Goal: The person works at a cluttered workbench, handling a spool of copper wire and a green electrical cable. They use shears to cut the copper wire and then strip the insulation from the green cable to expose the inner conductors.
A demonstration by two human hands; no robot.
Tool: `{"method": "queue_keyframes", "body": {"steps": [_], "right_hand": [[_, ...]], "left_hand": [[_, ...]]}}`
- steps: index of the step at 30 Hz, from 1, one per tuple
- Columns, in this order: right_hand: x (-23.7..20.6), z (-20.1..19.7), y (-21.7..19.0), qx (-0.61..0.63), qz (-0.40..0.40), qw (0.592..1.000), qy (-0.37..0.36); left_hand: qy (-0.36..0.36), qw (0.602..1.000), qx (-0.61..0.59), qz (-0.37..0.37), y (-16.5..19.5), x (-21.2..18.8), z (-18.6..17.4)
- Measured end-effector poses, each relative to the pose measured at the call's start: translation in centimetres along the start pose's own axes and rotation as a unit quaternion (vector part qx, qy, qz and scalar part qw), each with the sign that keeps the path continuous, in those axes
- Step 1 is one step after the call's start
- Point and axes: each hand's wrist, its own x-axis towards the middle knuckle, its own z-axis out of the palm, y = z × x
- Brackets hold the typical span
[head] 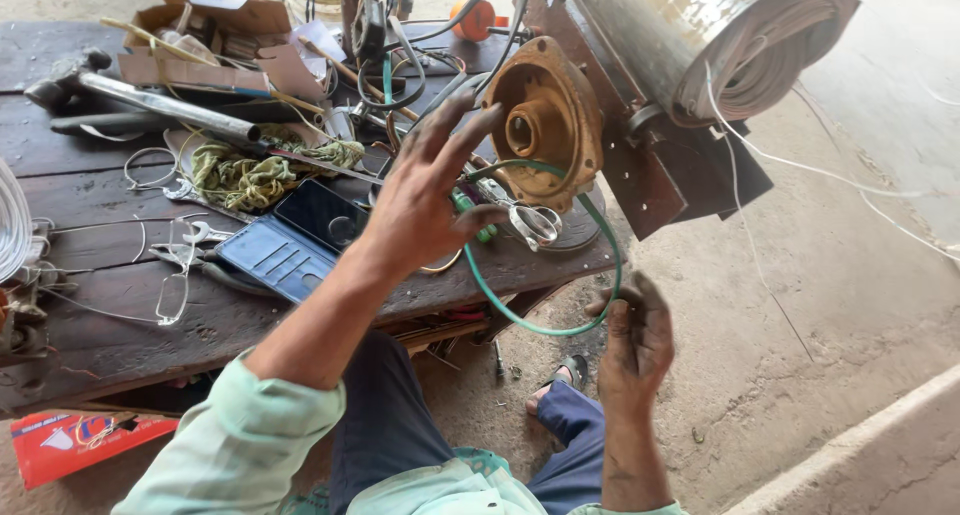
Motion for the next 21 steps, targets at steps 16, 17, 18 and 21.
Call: {"method": "queue_keyframes", "body": {"steps": [16, 17, 18, 21], "right_hand": [[2.5, -2.0, -2.8, -0.186, -0.034, 0.982, 0.021], [3.0, -2.3, -3.1, -0.173, -0.013, 0.985, 0.022], [3.9, -2.7, -3.5, -0.125, 0.014, 0.992, -0.006], [5.4, -3.9, -4.5, -0.053, 0.074, 0.993, -0.068]], "left_hand": [[-0.032, 0.993, 0.020, 0.116, -2.0, 8.4, 2.5], [-0.038, 0.992, 0.035, 0.113, -2.0, 8.5, 2.6], [-0.042, 0.991, 0.050, 0.114, -2.0, 8.5, 2.6], [-0.031, 0.991, 0.040, 0.122, -2.1, 8.1, 2.5]]}}
